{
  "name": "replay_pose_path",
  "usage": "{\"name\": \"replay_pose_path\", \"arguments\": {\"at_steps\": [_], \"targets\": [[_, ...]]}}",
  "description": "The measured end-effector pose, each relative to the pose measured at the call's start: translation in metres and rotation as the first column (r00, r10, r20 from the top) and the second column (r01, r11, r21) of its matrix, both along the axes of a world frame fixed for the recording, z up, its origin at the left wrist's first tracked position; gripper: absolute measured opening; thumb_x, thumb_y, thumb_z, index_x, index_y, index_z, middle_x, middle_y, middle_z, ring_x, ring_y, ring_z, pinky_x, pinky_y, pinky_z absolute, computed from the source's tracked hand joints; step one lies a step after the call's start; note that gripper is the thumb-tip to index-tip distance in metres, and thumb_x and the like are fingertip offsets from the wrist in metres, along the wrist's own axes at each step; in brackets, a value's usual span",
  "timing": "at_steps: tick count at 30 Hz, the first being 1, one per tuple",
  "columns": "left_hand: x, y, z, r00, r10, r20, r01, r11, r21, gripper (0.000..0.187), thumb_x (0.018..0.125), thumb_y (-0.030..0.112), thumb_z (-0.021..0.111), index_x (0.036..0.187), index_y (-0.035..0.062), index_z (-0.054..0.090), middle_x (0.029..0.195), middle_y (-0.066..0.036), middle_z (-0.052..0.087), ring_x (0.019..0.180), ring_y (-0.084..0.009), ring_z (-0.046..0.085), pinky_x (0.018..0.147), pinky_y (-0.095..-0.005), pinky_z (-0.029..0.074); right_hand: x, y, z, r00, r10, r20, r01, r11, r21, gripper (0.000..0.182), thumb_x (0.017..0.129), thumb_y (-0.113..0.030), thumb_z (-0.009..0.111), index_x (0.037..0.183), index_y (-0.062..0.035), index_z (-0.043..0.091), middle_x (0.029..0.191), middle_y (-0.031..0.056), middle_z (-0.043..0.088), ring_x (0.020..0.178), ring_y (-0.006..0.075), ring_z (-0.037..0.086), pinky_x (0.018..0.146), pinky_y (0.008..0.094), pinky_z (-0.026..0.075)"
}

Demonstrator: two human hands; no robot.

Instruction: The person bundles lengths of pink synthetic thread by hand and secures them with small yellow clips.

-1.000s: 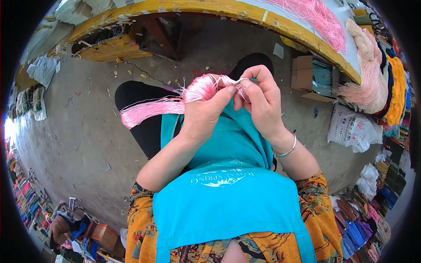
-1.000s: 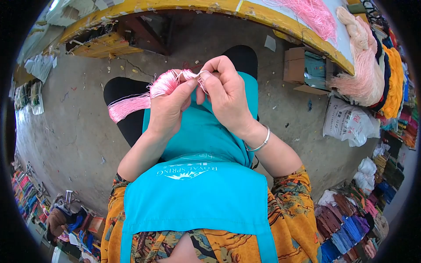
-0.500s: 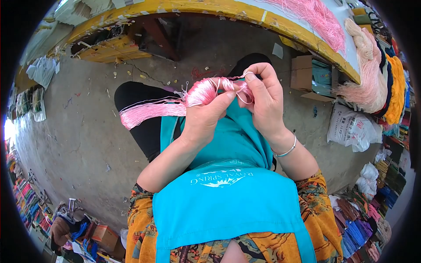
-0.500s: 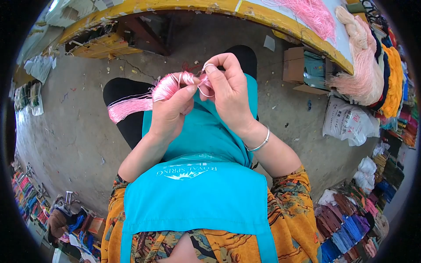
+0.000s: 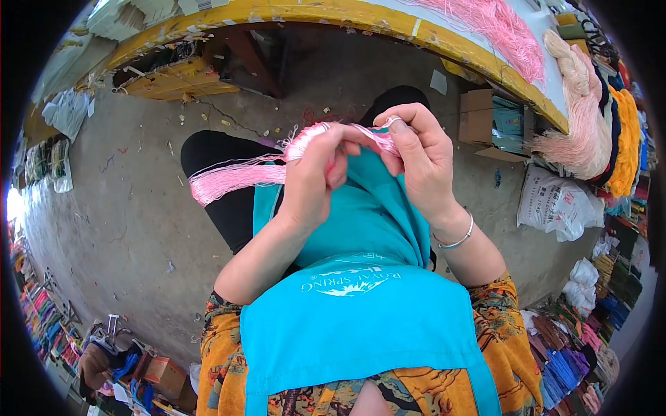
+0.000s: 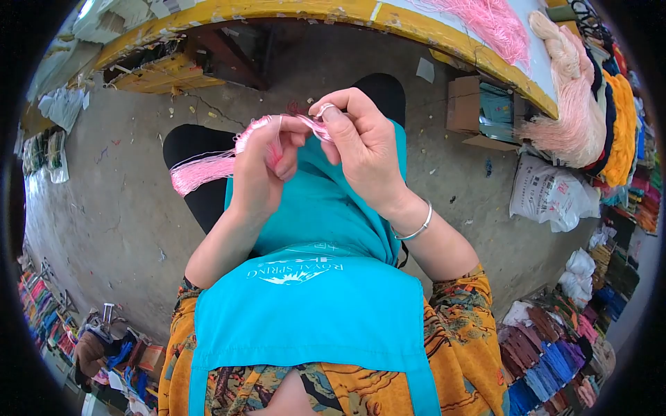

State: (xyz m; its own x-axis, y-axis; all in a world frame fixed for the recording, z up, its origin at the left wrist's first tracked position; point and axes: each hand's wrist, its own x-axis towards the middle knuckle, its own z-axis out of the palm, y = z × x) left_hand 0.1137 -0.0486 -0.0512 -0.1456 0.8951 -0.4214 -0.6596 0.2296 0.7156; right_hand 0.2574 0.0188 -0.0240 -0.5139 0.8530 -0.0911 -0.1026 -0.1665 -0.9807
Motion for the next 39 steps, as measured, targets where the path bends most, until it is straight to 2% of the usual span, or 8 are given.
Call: {"name": "replay_pose_path", "arguments": {"at_steps": [6,8,14,23,27,33,35,39], "targets": [[-0.015,-0.003,-0.008,0.951,0.114,-0.288,-0.124,0.992,-0.015,0.015,0.091,0.01,0.063,0.098,-0.0026,0.064,0.072,0.003,0.05,0.05,-0.0016,0.034,0.045,-0.0195,0.023,0.003,0.002,0.001,0.997,-0.025,0.072,0.017,0.994,0.107,0.016,0.1,-0.015,0.053,0.102,-0.0021,0.063,0.073,-0.0025,0.056,0.059,0.0022,0.046,0.052,0.0166,0.037],[-0.012,0.003,0.003,0.937,0.168,-0.306,-0.116,0.977,0.179,0.02,0.089,0.019,0.068,0.096,0.0009,0.067,0.071,0.007,0.051,0.058,-0.0013,0.038,0.049,-0.0193,0.029,0.005,0.006,0.0,0.972,-0.025,0.235,-0.072,0.915,0.396,0.018,0.098,-0.011,0.055,0.109,0.0003,0.064,0.081,0.0022,0.065,0.066,0.0066,0.056,0.057,0.0186,0.045],[-0.019,0.005,0.008,0.966,-0.211,-0.147,0.226,0.97,0.093,0.021,0.093,0.026,0.061,0.093,0.0057,0.068,0.065,0.008,0.047,0.057,-0.0007,0.036,0.048,-0.0198,0.026,0.003,0.013,-0.002,0.966,0.022,0.257,-0.185,0.754,0.631,0.025,0.092,-0.007,0.062,0.115,-0.0001,0.065,0.095,0.0132,0.072,0.071,0.0168,0.067,0.063,0.0243,0.053],[-0.024,0.005,0.008,0.96,-0.281,0.018,0.281,0.96,0.004,0.024,0.094,0.026,0.06,0.078,0.008,0.063,0.063,0.007,0.046,0.054,-0.0012,0.033,0.046,-0.021,0.021,0.008,0.014,-0.007,0.917,-0.068,0.394,-0.248,0.678,0.692,0.044,0.09,-0.02,0.068,0.129,-0.0032,0.054,0.053,0.0035,0.049,0.046,0.0061,0.046,0.045,0.0224,0.035],[-0.022,0.005,0.007,0.95,-0.31,-0.037,0.311,0.95,0.016,0.025,0.095,0.025,0.056,0.092,0.0016,0.065,0.067,0.003,0.052,0.049,-0.0016,0.034,0.043,-0.0203,0.022,0.008,0.011,-0.004,0.896,-0.115,0.429,-0.23,0.706,0.67,0.038,0.086,-0.022,0.073,0.117,-0.0052,0.06,0.067,0.0067,0.064,0.052,0.0156,0.061,0.048,0.0258,0.047],[-0.022,0.003,0.004,0.932,-0.361,-0.024,0.36,0.919,0.159,0.021,0.093,0.025,0.058,0.085,0.0059,0.063,0.067,0.006,0.049,0.053,-0.0003,0.031,0.046,-0.0207,0.021,0.014,0.011,-0.004,0.919,0.01,0.393,-0.172,0.909,0.379,0.023,0.092,-0.018,0.067,0.107,-0.0027,0.059,0.068,0.0017,0.062,0.056,0.0055,0.054,0.054,0.0205,0.045],[-0.018,0.003,0.004,0.957,-0.281,-0.069,0.288,0.944,0.161,0.021,0.093,0.025,0.057,0.088,0.0053,0.063,0.068,0.006,0.05,0.053,-0.0003,0.032,0.047,-0.0206,0.022,0.011,0.009,-0.009,0.989,-0.017,0.147,-0.023,0.964,0.266,0.017,0.094,-0.015,0.064,0.101,-0.0007,0.06,0.075,0.0009,0.062,0.065,0.004,0.053,0.059,0.019,0.044],[-0.021,0.006,0.014,0.971,-0.184,-0.155,0.199,0.976,0.089,0.021,0.095,0.022,0.057,0.096,0.0022,0.062,0.069,0.006,0.05,0.056,-0.0001,0.035,0.049,-0.0201,0.026,0.01,0.009,-0.002,0.979,0.032,0.202,-0.096,0.944,0.316,0.015,0.096,-0.014,0.059,0.095,0.0005,0.061,0.081,0.0005,0.062,0.07,0.0053,0.055,0.062,0.0204,0.045]]}}
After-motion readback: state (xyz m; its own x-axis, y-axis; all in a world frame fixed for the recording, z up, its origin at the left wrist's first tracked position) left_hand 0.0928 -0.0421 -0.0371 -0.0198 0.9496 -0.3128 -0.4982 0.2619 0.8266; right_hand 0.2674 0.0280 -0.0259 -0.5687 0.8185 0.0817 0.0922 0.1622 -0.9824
